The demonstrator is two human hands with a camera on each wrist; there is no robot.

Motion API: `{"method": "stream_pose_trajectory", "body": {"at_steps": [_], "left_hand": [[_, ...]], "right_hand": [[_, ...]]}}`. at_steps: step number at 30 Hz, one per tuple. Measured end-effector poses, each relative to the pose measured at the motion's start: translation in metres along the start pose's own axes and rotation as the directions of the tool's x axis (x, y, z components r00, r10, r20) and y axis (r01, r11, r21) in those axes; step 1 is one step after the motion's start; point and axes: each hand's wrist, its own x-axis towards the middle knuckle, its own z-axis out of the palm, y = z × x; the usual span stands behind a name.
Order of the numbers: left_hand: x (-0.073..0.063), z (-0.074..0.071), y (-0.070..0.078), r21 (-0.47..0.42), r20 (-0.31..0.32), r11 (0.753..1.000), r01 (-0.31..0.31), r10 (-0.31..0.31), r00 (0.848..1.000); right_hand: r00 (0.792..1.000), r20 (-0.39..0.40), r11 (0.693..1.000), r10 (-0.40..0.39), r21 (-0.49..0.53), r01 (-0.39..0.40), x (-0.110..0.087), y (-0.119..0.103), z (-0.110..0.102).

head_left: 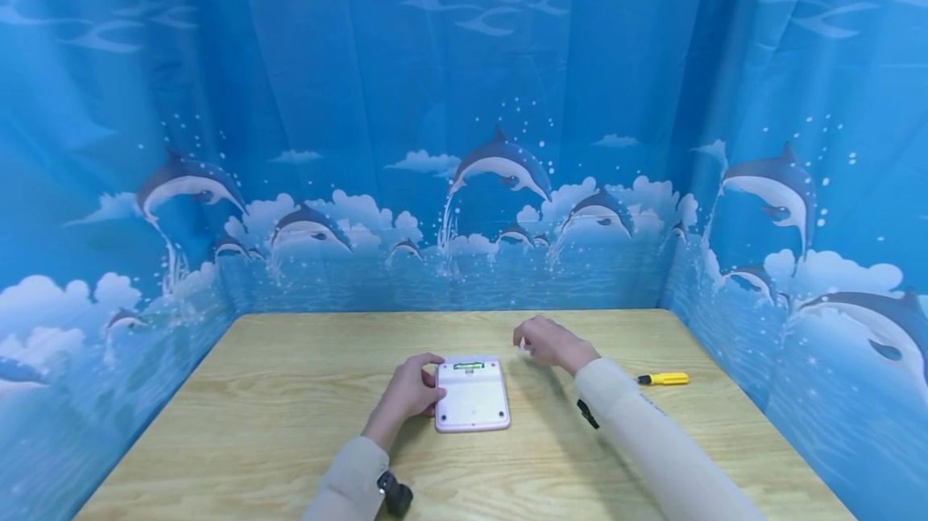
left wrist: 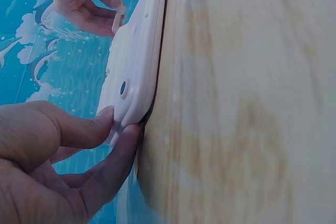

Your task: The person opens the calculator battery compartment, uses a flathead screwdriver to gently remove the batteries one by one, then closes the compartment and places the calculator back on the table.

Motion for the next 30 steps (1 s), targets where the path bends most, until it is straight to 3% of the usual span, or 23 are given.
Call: {"method": "stream_pose_trajectory", "body": {"at_steps": [20,30], "left_hand": [[0.001,0.001,0.0,0.001,-0.014,1.0,-0.003,0.003,1.0],[0.0,0.0,-0.001,-0.013,0.0,1.0,-0.021,0.021,1.0]], "right_hand": [[1.0,-0.015,1.0,0.02,-0.004,-0.02,0.0,0.027,0.004],[0.997,0.0,0.997,0.08,-0.006,-0.08,-0.001,0.036,0.01]]}}
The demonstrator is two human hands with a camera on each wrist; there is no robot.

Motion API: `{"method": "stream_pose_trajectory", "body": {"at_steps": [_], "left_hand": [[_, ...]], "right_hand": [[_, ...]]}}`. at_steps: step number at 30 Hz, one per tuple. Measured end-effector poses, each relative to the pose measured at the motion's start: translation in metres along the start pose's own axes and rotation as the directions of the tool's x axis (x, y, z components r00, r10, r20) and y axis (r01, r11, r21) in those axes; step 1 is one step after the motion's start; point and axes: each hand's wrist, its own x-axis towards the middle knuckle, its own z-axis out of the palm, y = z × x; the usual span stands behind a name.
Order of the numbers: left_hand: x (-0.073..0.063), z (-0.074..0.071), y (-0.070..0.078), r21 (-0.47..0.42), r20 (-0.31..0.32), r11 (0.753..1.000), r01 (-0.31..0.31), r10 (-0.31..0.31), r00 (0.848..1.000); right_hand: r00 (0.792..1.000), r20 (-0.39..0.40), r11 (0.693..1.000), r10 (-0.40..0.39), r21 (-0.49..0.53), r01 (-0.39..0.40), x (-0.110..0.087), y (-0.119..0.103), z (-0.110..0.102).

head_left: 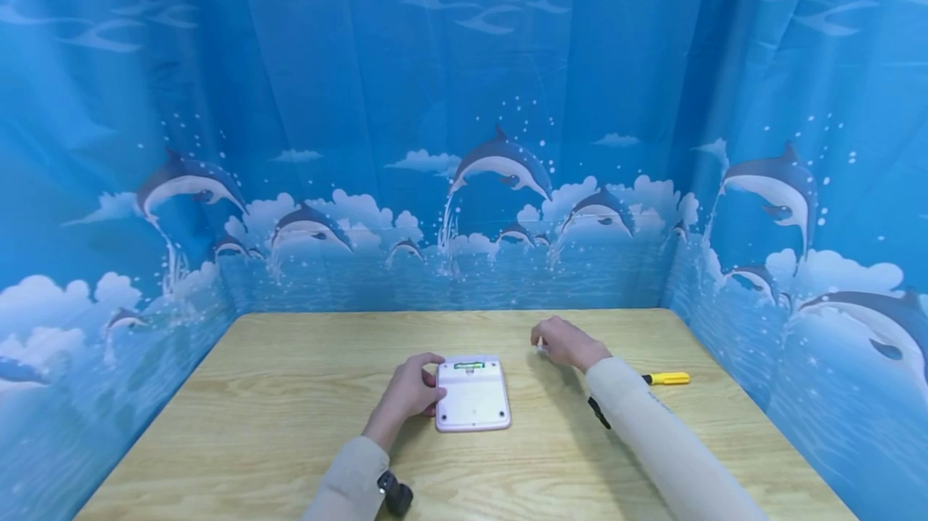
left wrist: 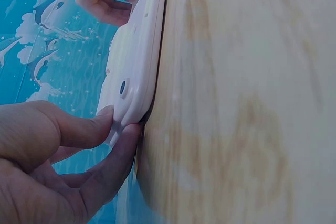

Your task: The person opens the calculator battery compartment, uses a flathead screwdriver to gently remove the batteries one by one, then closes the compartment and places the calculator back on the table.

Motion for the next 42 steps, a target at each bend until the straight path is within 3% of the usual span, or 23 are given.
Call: {"method": "stream_pose_trajectory", "body": {"at_steps": [42], "left_hand": [[0.0,0.001,0.0,-0.004,0.007,1.0,0.003,-0.003,1.0]], "right_hand": [[1.0,-0.003,1.0,0.021,-0.018,-0.021,0.001,0.018,0.014]]}}
